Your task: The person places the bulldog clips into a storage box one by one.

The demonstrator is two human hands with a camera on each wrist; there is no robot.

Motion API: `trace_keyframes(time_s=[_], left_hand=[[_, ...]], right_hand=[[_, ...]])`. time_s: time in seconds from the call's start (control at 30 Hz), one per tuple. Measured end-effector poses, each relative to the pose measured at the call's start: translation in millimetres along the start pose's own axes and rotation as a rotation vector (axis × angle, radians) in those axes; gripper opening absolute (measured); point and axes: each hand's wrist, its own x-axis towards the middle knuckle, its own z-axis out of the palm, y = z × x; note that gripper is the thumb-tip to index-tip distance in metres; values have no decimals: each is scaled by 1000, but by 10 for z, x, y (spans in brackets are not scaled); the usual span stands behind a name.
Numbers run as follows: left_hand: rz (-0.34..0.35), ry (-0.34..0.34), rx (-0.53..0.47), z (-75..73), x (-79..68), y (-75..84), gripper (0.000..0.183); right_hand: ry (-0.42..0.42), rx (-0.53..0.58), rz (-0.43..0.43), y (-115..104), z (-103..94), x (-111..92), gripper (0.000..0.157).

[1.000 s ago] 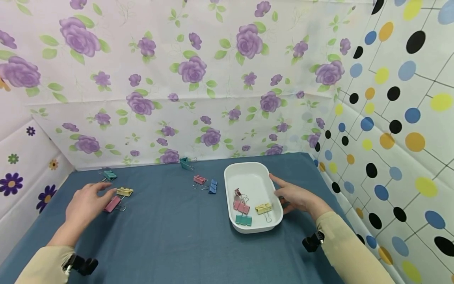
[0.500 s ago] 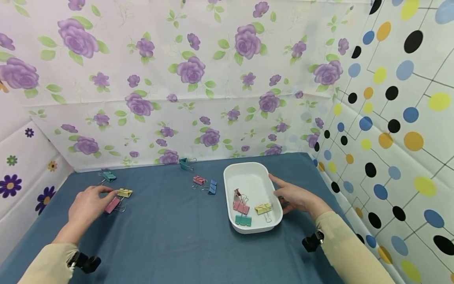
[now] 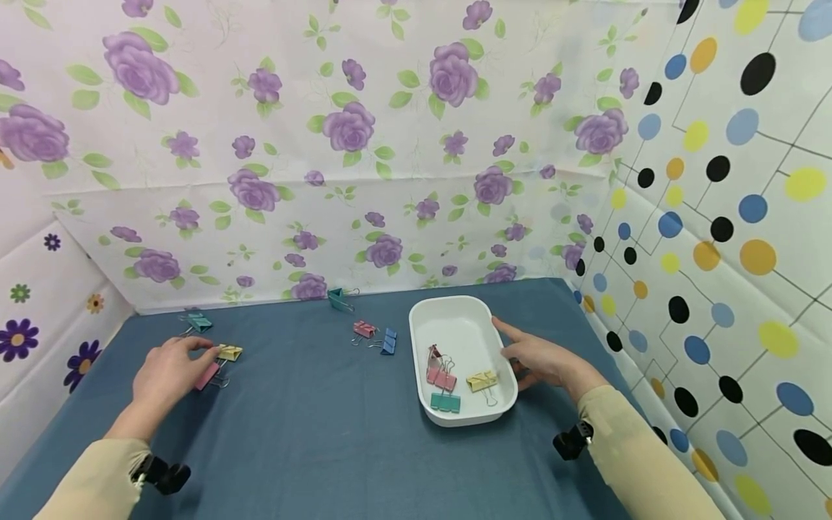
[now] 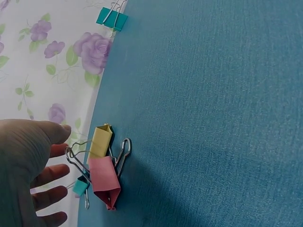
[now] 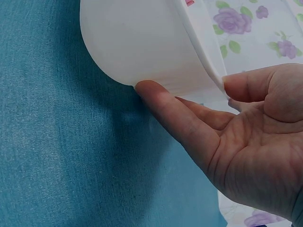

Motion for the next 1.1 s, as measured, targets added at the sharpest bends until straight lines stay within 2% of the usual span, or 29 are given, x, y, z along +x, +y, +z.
trace_keyframes(time_s=[0.23, 0.4, 0.73, 1.1], left_hand=[[-17, 22, 24, 16, 24, -16, 55], [-49, 17, 41, 33, 38, -50, 51], [-78, -23, 27, 33, 27, -64, 56], [-95, -57, 14, 13, 122, -21, 51]], right_hand=[[7, -2, 3, -3, 5, 3, 75], [9, -4, 0, -3, 8, 1, 74], [4, -1, -3, -19, 4, -20, 73], [4, 4, 2, -6, -4, -16, 73]])
